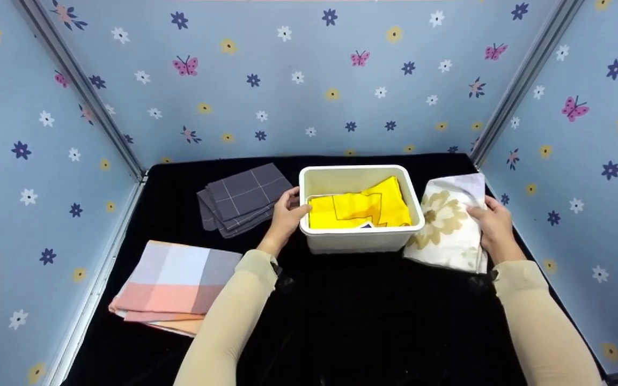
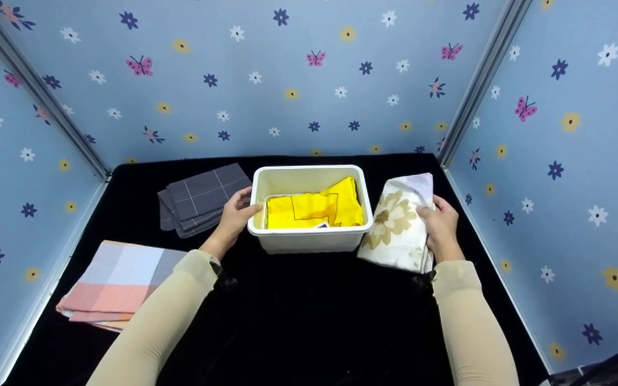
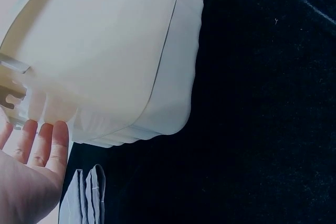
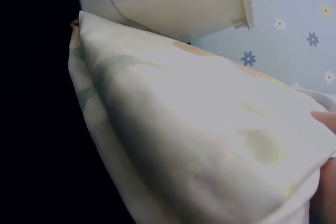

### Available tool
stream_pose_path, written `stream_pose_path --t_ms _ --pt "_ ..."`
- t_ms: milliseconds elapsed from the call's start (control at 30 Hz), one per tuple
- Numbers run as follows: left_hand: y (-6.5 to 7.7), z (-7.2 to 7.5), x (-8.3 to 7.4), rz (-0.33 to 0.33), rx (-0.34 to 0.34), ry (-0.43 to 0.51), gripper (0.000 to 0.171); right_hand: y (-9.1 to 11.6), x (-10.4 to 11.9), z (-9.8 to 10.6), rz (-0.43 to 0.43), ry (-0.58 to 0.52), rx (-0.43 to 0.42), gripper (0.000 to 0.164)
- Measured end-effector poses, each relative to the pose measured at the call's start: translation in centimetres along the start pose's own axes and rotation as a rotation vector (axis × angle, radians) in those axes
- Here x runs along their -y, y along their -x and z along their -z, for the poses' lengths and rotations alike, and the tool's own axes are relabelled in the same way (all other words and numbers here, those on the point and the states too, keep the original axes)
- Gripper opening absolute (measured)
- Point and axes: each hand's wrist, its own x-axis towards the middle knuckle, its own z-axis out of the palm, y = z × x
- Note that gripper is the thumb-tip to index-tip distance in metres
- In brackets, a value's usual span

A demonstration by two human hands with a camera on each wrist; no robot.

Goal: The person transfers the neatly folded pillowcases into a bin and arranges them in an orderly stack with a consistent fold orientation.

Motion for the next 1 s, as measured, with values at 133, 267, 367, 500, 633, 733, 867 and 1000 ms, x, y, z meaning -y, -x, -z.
stream_pose_path --t_ms 133,267,367,500,633,733,867,1000 --pt "-0.1 0.0 0.0 0.004 0.002 0.009 0.069 0.2 0.6 -0.1 0.022 -0.033 0.007 0.069" --pt "-0.1 0.0 0.1 0.013 0.001 0.017 0.07 0.5 1.3 -0.3 0.047 -0.078 0.006 0.062" --pt "-0.1 0.0 0.1 0.009 -0.005 0.016 0.07 0.7 1.8 -0.3 0.056 -0.085 0.004 0.064" --pt "-0.1 0.0 0.1 0.005 -0.011 0.01 0.069 0.8 2.6 -0.3 0.053 -0.094 0.003 0.054" --pt "-0.1 0.0 0.0 0.008 -0.009 0.013 0.068 1.1 3.5 -0.2 0.062 -0.1 -0.011 0.04" --pt "-0.1 0.0 -0.1 0.005 -0.006 0.019 0.068 1.3 4.3 -0.2 0.068 -0.101 -0.018 0.039" --pt "0.0 0.0 -0.2 0.002 -0.005 0.017 0.069 1.6 5.3 -0.3 0.08 -0.096 -0.015 0.043" --pt "0.0 0.0 -0.1 -0.001 -0.005 0.006 0.069 2.2 6.3 -0.4 0.107 -0.12 0.004 0.044"
